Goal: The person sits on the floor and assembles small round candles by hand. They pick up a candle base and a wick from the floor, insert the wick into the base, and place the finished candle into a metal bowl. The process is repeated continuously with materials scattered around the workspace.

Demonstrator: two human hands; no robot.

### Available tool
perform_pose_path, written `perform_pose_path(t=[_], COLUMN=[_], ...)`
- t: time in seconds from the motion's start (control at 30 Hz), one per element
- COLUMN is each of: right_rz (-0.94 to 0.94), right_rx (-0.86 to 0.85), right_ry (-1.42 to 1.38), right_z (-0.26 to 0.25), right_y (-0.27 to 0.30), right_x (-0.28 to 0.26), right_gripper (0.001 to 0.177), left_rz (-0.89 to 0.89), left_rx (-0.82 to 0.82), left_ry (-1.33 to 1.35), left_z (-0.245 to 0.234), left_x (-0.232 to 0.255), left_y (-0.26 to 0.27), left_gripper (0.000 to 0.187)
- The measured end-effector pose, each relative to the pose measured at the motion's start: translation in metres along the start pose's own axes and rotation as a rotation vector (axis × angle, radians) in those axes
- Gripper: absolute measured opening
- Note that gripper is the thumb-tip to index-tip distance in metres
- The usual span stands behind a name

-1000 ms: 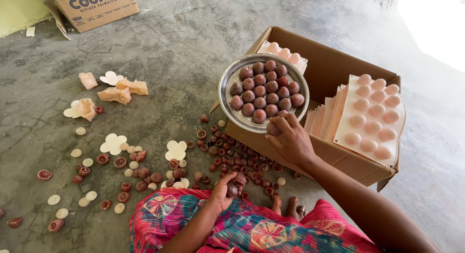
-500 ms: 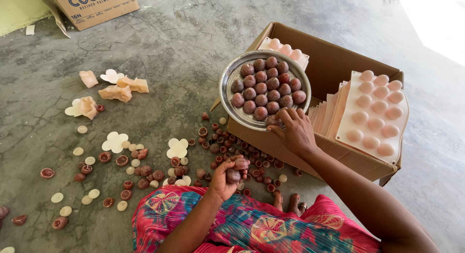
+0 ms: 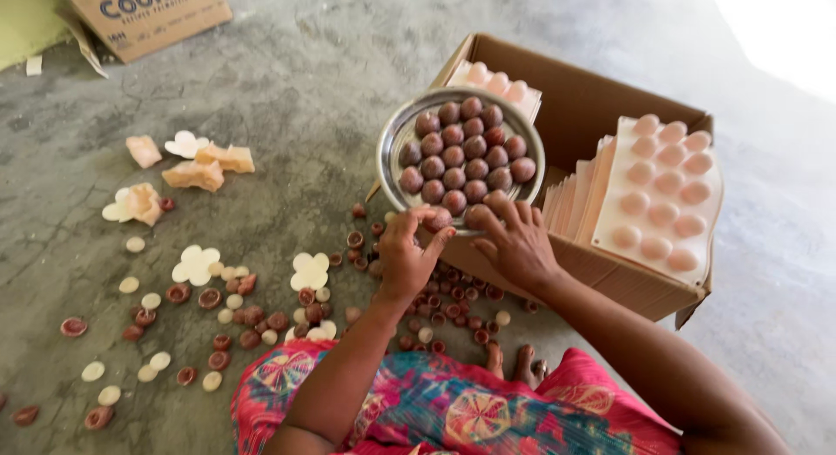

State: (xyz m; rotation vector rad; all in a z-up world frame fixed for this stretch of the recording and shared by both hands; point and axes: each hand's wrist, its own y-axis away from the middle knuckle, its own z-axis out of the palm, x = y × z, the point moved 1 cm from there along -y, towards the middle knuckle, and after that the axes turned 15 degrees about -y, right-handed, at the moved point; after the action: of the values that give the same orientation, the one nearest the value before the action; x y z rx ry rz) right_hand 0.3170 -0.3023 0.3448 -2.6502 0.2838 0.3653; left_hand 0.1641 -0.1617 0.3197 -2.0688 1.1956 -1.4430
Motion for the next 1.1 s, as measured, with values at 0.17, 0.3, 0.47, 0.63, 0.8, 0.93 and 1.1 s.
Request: perform_pose_path(t=[0.17, 0.3, 0.47, 0.63, 0.8, 0.93, 1.1], right_rz=[-0.042, -0.079, -0.136, -0.23, -0.306, -0.305, -0.269], right_rx=[0.005, 0.014, -0.04, -0.023, -0.026, -0.069, -0.06], right_ry=[0.018, 0.04, 0.132, 0.156, 0.193, 0.232, 0.225], right_z=[0.002, 0.002, -0.002, -0.004, -0.01, -0.009, -0.005], right_y=[0.006, 0.007, 0.002, 0.002, 0.0, 0.001, 0.003], right_x=[0.005, 0.007, 0.003, 0.001, -0.003, -0.003, -0.002], right_gripper=[0.048, 0.043, 0.043, 0.039, 0.04, 0.04, 0.047], left_rz=[0.119, 0.136, 0.121, 0.121, 0.12, 0.124, -0.515], left_rx=[0.023, 0.001, -0.026, -0.103, -0.156, -0.179, -0.051], left_ry=[-0.29, -0.374, -0.388, -0.437, -0.465, -0.403, 0.198], left_z=[0.014, 0.021, 0.02, 0.022, 0.022, 0.022, 0.027], left_x=[-0.006, -0.013, -0.012, -0.015, -0.013, -0.016, -0.047], left_y=[0.0, 0.003, -0.002, -0.003, -0.01, -0.008, -0.001], left_gripper=[0.039, 0.042, 0.049, 0.047, 0.046, 0.048, 0.034])
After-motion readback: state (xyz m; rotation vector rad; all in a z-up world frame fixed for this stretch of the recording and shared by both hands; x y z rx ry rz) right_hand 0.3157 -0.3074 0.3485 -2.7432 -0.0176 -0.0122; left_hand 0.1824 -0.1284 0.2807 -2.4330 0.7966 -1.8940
